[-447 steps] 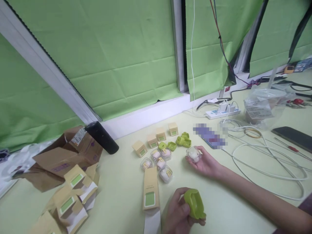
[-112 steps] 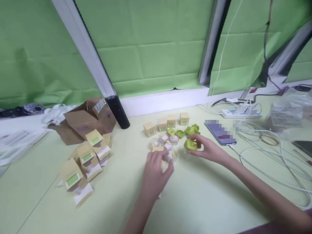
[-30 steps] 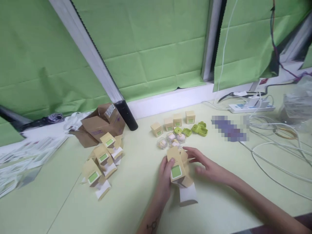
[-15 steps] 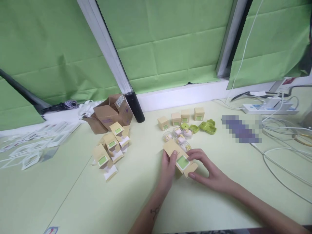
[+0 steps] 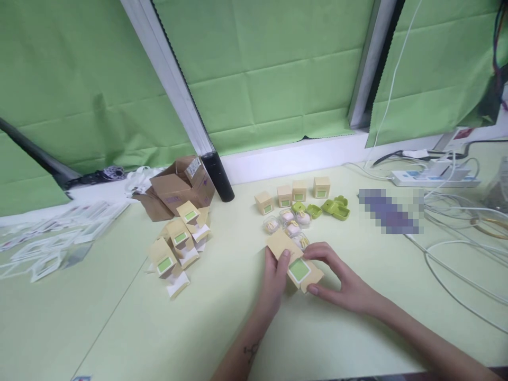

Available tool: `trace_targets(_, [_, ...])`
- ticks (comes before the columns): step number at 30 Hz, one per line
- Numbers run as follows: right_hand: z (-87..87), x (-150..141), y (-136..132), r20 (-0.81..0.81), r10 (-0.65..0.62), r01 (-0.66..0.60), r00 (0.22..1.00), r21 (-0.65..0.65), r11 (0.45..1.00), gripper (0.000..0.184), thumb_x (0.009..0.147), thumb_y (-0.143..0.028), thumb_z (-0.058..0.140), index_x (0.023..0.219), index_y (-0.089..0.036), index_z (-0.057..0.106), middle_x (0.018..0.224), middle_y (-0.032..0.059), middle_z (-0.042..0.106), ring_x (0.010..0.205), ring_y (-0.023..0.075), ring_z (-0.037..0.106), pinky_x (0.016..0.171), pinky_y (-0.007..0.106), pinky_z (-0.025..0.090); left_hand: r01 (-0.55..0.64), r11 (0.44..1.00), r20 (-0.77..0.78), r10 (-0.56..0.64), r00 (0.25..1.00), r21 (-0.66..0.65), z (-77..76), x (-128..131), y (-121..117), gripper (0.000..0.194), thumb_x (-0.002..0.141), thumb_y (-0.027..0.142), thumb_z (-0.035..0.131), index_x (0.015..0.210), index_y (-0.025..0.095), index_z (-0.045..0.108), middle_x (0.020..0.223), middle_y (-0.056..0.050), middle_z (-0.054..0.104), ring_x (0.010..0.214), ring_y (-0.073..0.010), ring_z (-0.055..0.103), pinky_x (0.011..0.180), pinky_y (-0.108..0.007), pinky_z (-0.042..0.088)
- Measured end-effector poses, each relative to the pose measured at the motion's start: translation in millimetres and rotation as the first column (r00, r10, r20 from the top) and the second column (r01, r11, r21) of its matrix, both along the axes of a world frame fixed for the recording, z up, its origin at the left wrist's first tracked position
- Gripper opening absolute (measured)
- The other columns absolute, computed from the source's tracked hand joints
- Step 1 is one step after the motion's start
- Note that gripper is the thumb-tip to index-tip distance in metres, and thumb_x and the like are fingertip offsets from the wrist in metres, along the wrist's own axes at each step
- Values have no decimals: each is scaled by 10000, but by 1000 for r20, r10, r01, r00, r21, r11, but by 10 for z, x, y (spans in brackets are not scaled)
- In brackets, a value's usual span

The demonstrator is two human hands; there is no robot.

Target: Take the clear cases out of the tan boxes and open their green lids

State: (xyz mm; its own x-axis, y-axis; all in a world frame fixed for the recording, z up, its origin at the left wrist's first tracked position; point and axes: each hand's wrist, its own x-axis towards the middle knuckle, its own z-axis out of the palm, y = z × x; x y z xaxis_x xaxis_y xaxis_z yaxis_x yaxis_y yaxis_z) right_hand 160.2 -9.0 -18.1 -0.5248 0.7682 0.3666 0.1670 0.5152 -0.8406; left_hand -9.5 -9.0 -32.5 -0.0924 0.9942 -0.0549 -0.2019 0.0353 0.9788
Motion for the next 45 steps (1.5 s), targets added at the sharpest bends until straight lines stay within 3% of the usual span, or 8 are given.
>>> trace_targets(10, [-47,-35,24,-15,19,-20,1000,-103,995,504,850,-303,606,1287,-317,354,1254,63,409,1228,251,415,1071,479,372,3,999,-49,-1,999,43,-105,-14,56,378,825,409,573,1118,209,443,1169,-90,613,1073,-237,591,859,-328,468])
trace_targets(15, [-111,-27,69,-23,-71,71,997,-23,997,516,818,-337,655,1258,-326,386,1166,66,480,1098,254,513,960,460,461,106,992,-39,-104,994,70,-70,-28,33,376,812,385,602,1111,220,443,1144,-78,624,1068,-232,594,884,-336,466])
trace_targets(19, [-105,29,106,-32,-9,8,999,-32,999,661,781,-418,679,1335,-312,334,1251,91,447,1147,283,484,955,456,456,214,966,-140,-194,971,143,-58,-49,-20,419,789,324,645,1149,217,459,1210,-100,570,1131,-256,553,950,-379,435])
trace_targets(25, [-25,71,161,5,-71,71,997,-98,993,208,914,-406,493,1041,-274,592,1083,67,550,1065,248,521,922,403,441,276,936,-318,-199,927,217,-176,-12,-65,489,738,201,689,1139,258,415,1283,-82,487,1225,-236,461,1014,-399,376])
trace_targets(28, [-38,24,169,44,-141,146,989,-156,977,203,903,-419,504,952,-253,610,955,56,589,946,240,560,858,396,464,331,937,-339,-276,899,115,-189,5,-70,501,746,220,674,1168,248,406,1268,-88,512,1199,-237,483,998,-394,387])
trace_targets(33, [-116,-63,172,-88,-250,217,964,-283,934,424,876,-437,529,1269,-289,469,1132,66,569,1085,245,543,918,399,458,292,955,-296,-264,918,52,-190,18,-89,594,743,270,678,1196,243,294,1273,-110,511,1170,-239,518,973,-403,401])
trace_targets(37, [-120,-75,183,-72,-214,186,974,-281,941,291,879,-469,511,1055,-261,614,1101,72,592,1074,255,545,898,388,449,355,934,-277,-332,902,35,-181,23,-101,569,766,268,657,1227,233,324,1275,-118,517,1182,-246,511,989,-408,397])
trace_targets(45, [-140,-75,211,-85,-256,220,963,-304,927,264,862,-483,538,877,-239,638,1002,63,566,971,233,559,789,338,466,404,909,-319,-356,878,98,-200,6,-113,633,776,225,649,1286,238,275,1350,-138,443,1240,-260,460,1035,-432,362])
